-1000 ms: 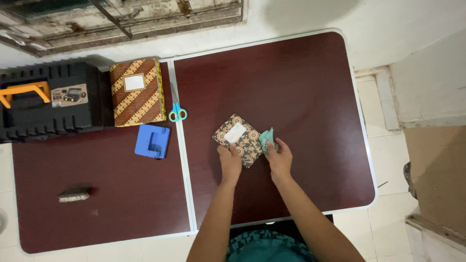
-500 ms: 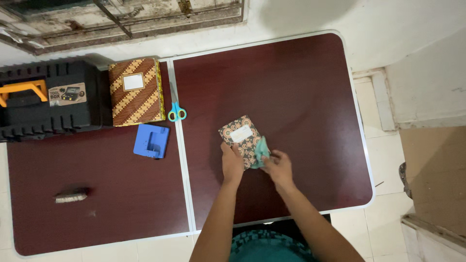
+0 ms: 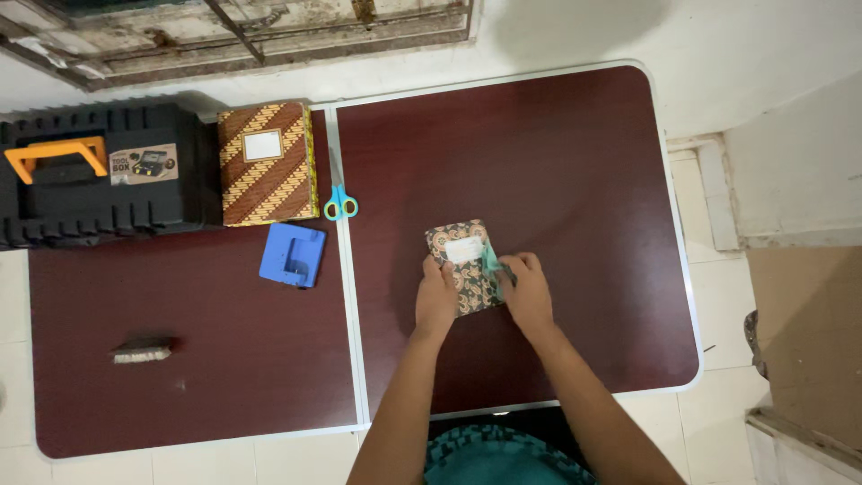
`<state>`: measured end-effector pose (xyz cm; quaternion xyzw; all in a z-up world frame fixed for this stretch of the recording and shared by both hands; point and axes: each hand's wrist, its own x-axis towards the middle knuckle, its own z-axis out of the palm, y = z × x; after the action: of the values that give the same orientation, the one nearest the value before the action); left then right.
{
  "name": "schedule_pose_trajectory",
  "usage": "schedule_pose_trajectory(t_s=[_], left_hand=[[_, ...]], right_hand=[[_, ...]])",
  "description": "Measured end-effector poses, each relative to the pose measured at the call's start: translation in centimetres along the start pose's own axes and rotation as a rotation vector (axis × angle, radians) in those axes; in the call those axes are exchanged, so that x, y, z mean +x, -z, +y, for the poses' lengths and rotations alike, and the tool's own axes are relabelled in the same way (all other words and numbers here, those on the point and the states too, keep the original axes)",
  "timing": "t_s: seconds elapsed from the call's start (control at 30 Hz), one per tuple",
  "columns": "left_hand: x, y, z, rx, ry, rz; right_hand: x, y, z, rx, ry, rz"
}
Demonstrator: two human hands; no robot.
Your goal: The person wipes a small patterned box and a blue plastic object with a cloth on a maroon table. They then move the box, the blue object, a pair of scissors, and a black toolbox from the table to the floor, and finally wipe the table surface.
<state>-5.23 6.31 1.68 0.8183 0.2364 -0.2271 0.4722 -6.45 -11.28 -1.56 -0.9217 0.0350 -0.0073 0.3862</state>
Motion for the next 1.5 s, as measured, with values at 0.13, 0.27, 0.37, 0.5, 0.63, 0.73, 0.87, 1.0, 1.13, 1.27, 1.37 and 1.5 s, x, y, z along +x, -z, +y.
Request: schedule_pose_trajectory(t_s=[0.13, 0.27, 0.37, 0.5, 0.63, 0.73, 0.87, 1.0, 1.13, 1.27, 1.37, 1.5], left_hand=[[-0.3, -0.2, -0.5, 0.064, -0.151, -0.047], [-0.9, -0.9, 0.2, -0.008, -0.092, -0.012], [-0.7, -0.7, 0.6, -0.085, -0.08, 0.035], [-0.7, -0.3, 0.3, -0.12, -0.096, 0.058], [-0.7, -1.0, -0.4, 0.022, -0.12, -0.069], [-1.2, -2.5, -1.5, 0.158, -0.291, -0.056], [-1.7, -2.9, -1.1, 0.16, -0.28, -0.034], [-1.3, -1.7, 0.6, 0.218, -0.084, -0.165], [-0.6, -2.0, 0.5, 0.196, -0.168, -0.088], [-0.2, -2.3, -1.0, 0.154, -0.212, -0.083], [-0.2, -2.3, -1.7, 0.181, -0.254, -0.094], [-1.2, -1.5, -0.8, 0.07, -0.343, -0.06]], right_hand=[[2.2, 0.3, 0.1, -0.08, -0.019, -0.024], [2.7, 0.4, -0.1, -0.231, 0.034, -0.111], [-0.4, 0.9, -0.1, -0.223, 0.346, -0.111], [-3.6, 1.5, -0.1, -0.277, 0.452, -0.36], [-1.0, 1.1, -0.3, -0.444, 0.285, -0.444], [3.3, 0.7, -0.7, -0.44, 0.076, -0.337], [4.8, 0.3, -0.6, -0.359, 0.047, -0.18], [0.7, 0.5, 0.1, -0.266, 0.366, -0.173], [-4.1, 1.4, 0.4, -0.232, 0.499, -0.294], [-2.0, 1.8, 0.8, -0.294, 0.309, -0.534], [2.4, 1.0, 0.3, -0.288, 0.363, -0.26], [5.5, 0.6, -1.3, -0.113, 0.21, -0.128]])
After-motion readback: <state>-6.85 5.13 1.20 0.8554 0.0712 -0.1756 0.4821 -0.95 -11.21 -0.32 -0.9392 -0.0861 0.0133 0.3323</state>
